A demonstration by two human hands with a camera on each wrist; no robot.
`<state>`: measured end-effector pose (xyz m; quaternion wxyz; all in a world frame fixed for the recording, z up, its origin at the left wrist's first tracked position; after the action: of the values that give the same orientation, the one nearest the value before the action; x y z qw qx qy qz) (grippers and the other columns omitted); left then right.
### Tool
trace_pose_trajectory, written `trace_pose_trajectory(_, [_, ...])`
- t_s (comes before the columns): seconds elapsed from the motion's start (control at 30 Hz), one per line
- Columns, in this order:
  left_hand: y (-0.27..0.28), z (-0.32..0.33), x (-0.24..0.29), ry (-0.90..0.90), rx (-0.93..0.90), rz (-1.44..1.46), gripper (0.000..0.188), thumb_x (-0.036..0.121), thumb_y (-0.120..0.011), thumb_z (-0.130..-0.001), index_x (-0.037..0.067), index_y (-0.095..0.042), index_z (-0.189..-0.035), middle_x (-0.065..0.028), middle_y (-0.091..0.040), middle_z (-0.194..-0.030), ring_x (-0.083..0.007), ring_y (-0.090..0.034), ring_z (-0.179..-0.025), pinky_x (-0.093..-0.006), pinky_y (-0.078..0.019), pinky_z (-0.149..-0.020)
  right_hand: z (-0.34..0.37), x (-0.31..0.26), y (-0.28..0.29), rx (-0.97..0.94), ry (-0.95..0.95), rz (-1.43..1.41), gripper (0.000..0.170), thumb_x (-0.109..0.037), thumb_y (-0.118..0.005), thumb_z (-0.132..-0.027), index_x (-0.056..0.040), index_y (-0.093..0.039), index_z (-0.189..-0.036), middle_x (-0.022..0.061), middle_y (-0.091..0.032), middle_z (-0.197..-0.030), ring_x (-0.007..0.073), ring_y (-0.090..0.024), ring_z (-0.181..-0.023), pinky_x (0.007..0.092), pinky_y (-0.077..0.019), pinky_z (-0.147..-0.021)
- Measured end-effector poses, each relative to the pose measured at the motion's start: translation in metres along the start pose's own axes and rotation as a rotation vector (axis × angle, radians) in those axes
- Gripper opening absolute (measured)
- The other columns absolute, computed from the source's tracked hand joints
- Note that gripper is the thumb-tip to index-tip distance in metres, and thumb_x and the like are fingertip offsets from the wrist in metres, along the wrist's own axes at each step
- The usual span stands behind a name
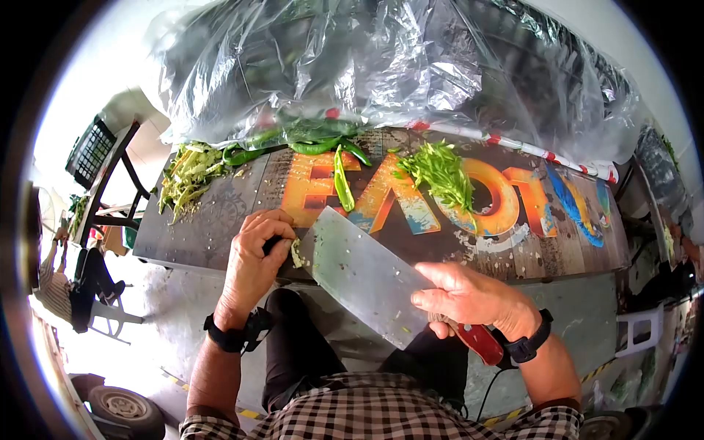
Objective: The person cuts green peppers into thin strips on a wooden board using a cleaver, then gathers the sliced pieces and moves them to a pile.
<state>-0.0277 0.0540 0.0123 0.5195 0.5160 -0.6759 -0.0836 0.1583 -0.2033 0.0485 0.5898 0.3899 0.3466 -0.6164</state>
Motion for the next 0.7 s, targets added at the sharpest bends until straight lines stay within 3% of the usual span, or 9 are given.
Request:
trace_pose_trajectory(0.27, [0.012, 0.004, 0.006, -0.132, -0.071, 0.008, 0.019, -0.006, -0.064, -0.072, 0.003, -0.065, -0.089, -0.0117, -0.065, -0.111, -0.0330, -0.060, -0.107, -0.0400, -0.0488, -0.094, -0.001, 0.004, -0.002, 0.029, -0.008, -0.031, 0.026, -0.016, -0.054, -0.099, 0.0013, -0.058, -0.118, 0.0000, -0.061, -0.080, 0.0058, -0.060, -0.056, 0.0199, -0.0444, -0.047])
trace_pose_trajectory(0.47, [0.017, 0.004, 0.011, -0.232, -0.076, -0.151, 0.017, -0.005, -0.065, -0.071, 0.003, -0.065, -0.086, -0.0111, -0.065, -0.100, -0.0328, -0.061, -0.098, -0.0400, -0.0510, -0.086, 0.000, 0.008, -0.004, 0.046, -0.003, -0.028, 0.024, -0.016, -0.053, -0.099, 0.0010, -0.058, -0.115, -0.0006, -0.060, -0.078, 0.0051, -0.060, -0.057, 0.0195, -0.0459, -0.047])
trace_pose_trajectory(0.7, [0.020, 0.021, 0.031, -0.124, -0.138, -0.170, 0.014, -0.003, -0.066, -0.072, 0.004, -0.060, -0.083, -0.0103, -0.063, -0.089, -0.0328, -0.060, -0.087, -0.0395, -0.0505, -0.077, 0.001, 0.004, -0.005, 0.060, -0.022, 0.001, 0.021, -0.015, -0.054, -0.099, 0.0002, -0.058, -0.112, -0.0021, -0.057, -0.076, 0.0045, -0.059, -0.057, 0.0187, -0.0452, -0.046])
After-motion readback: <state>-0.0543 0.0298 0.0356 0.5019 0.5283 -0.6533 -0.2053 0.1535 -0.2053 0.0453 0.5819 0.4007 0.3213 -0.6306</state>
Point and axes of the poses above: each hand's wrist, its own z-axis away from the middle knuckle, its own y-axis out of the back of the hand, x = y × z, the point moved 1 cm from there along -z, towards the middle knuckle
